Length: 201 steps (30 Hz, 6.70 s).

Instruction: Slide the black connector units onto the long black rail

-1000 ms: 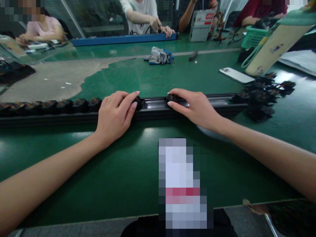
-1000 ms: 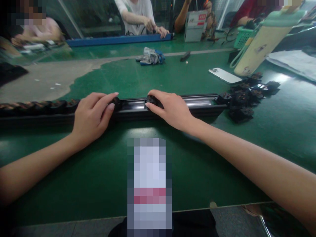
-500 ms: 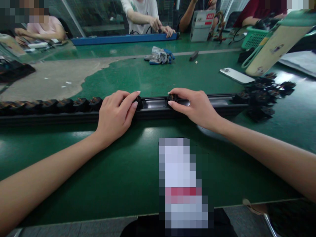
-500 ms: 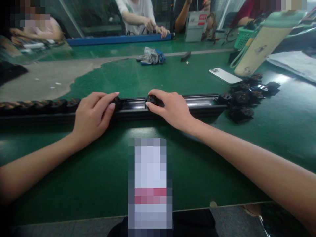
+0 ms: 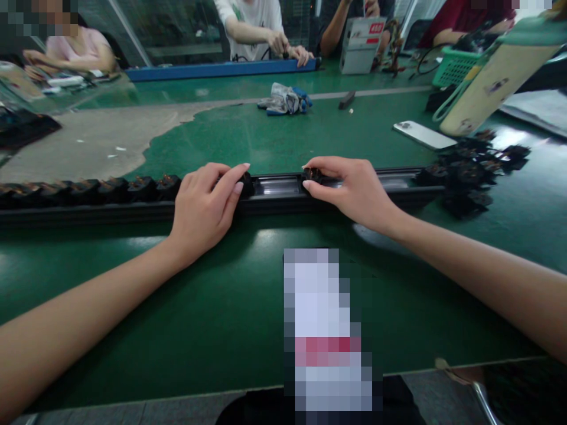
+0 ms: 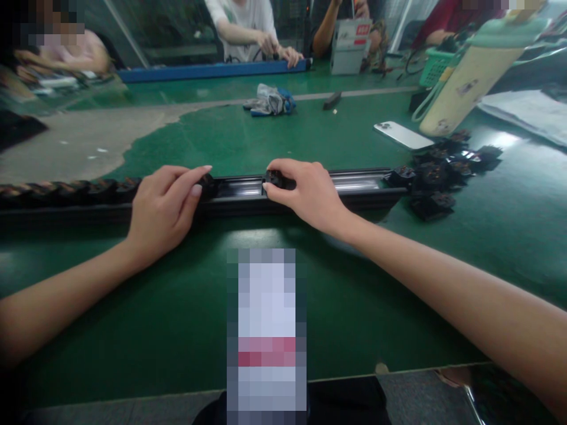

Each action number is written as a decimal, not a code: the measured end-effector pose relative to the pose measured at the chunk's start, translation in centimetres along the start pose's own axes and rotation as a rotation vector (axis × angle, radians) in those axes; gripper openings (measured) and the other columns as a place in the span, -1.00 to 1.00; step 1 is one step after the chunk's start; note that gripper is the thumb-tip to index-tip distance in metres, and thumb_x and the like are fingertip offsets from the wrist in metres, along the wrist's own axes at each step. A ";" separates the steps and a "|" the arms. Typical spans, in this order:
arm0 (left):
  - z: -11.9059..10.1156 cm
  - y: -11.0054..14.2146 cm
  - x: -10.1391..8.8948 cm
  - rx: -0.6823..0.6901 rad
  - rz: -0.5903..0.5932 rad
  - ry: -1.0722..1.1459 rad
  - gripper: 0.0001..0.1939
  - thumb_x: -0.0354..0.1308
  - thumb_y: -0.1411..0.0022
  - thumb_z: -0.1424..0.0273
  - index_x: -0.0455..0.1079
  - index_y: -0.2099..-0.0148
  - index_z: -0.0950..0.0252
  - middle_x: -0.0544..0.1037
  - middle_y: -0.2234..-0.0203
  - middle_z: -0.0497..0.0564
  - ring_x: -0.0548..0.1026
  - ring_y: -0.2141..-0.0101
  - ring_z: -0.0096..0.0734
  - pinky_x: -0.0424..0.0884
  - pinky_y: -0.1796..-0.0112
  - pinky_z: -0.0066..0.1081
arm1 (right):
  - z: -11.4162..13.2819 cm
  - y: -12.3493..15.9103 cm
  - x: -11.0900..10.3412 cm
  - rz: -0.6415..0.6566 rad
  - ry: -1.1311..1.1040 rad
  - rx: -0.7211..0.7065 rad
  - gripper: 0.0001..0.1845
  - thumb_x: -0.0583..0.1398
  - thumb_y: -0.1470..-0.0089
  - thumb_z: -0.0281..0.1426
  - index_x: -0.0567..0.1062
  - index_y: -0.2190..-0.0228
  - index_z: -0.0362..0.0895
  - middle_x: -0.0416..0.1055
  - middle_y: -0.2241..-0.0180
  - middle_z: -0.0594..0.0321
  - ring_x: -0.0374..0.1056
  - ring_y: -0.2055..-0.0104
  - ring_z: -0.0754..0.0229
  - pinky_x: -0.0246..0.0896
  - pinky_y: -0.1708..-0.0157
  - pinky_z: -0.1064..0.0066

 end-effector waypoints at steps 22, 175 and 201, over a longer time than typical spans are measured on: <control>-0.1 0.0 0.0 0.003 0.008 0.008 -0.52 -0.13 -0.59 0.23 0.39 -0.37 0.20 0.54 -0.03 0.20 0.48 -0.06 -0.04 0.32 -0.11 -0.07 | -0.6 0.1 -0.6 -0.061 0.169 -0.106 -0.76 0.27 -0.21 -0.24 0.67 0.14 -0.03 0.50 0.19 0.14 0.33 0.01 -0.04 0.16 -0.09 0.04; -0.1 0.0 -0.3 -0.033 0.034 -0.026 -0.41 -0.31 -0.60 0.09 0.37 -0.40 0.00 0.60 -0.05 0.10 0.52 -0.13 -0.05 0.42 -0.13 0.07 | -1.2 0.2 -0.9 0.009 0.375 -0.042 -0.74 0.19 -0.27 -0.15 0.47 0.12 -0.03 0.39 0.35 0.15 0.36 0.05 -0.15 0.17 -0.08 -0.14; 0.1 -0.1 -0.2 -0.054 0.042 0.016 -0.42 -0.24 -0.59 0.05 0.40 -0.38 0.10 0.57 -0.09 0.15 0.50 -0.13 0.04 0.34 -0.13 0.06 | -1.6 0.0 -1.5 0.068 0.285 -0.021 -0.60 0.21 -0.30 0.02 0.53 0.07 -0.01 0.41 0.35 0.16 0.38 0.07 -0.15 0.22 -0.07 -0.12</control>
Point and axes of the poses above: each hand's wrist, its own y-axis away from the middle knuckle, its own x-axis out of the palm, z = x × y, the point moved 6 cm from there along -y, towards the middle knuckle
